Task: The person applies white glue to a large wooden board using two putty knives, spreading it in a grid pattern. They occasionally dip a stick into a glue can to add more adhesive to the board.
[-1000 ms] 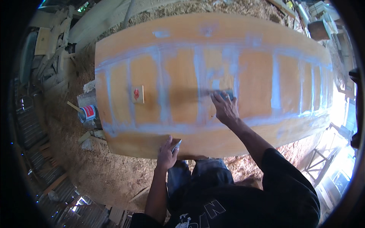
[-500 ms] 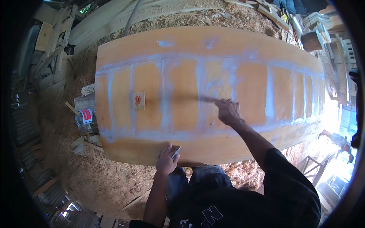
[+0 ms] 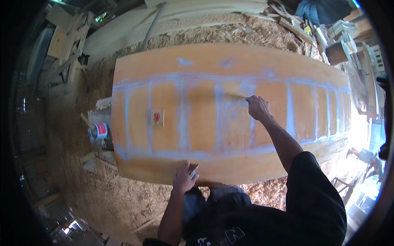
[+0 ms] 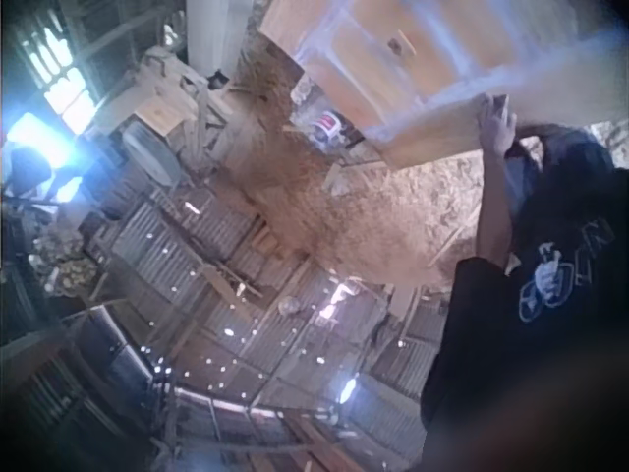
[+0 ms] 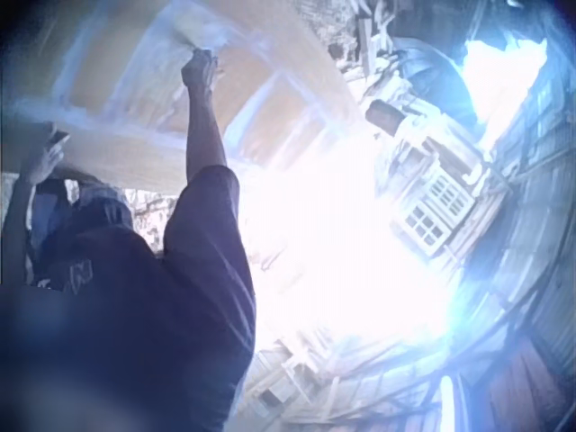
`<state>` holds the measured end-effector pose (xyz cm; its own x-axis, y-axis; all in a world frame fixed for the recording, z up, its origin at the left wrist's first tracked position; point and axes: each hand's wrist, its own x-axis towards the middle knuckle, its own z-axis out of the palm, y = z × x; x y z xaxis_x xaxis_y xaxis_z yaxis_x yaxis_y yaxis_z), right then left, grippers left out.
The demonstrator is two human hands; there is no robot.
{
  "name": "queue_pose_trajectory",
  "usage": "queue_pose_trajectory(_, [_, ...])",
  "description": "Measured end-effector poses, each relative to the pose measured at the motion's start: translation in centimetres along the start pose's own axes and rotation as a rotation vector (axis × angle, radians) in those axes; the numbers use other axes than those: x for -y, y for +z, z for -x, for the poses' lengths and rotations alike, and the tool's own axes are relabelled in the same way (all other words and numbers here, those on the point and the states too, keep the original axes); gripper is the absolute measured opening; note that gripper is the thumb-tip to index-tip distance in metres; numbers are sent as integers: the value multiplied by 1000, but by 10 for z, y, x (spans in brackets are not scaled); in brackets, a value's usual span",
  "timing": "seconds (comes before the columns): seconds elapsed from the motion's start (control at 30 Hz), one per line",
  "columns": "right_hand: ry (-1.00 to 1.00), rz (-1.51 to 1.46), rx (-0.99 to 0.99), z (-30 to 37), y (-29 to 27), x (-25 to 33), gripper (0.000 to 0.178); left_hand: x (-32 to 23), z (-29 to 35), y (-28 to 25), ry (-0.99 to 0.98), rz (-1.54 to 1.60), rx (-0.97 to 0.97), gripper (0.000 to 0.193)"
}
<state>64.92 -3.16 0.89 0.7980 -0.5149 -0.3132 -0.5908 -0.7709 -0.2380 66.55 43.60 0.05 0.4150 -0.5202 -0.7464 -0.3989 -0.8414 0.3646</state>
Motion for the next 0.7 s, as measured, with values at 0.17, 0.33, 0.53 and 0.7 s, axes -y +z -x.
queue_pose_trajectory(0.17, [-94, 46, 221, 40, 41, 17, 33, -1, 5, 10, -11, -2, -21, 55])
queue_pose_trajectory(0.33, [-319, -241, 252, 102, 41, 65, 32, -1, 8, 12, 6, 60, -63, 59])
queue_pose_trajectory(0.53, [-476, -410, 359, 156, 48, 142, 40, -4, 12, 17, 12, 43, -132, 54])
queue_pose_trajectory(0.7, [-551, -232, 498, 169, 57, 165, 38, 3, 17, 22, 62, 106, -169, 53])
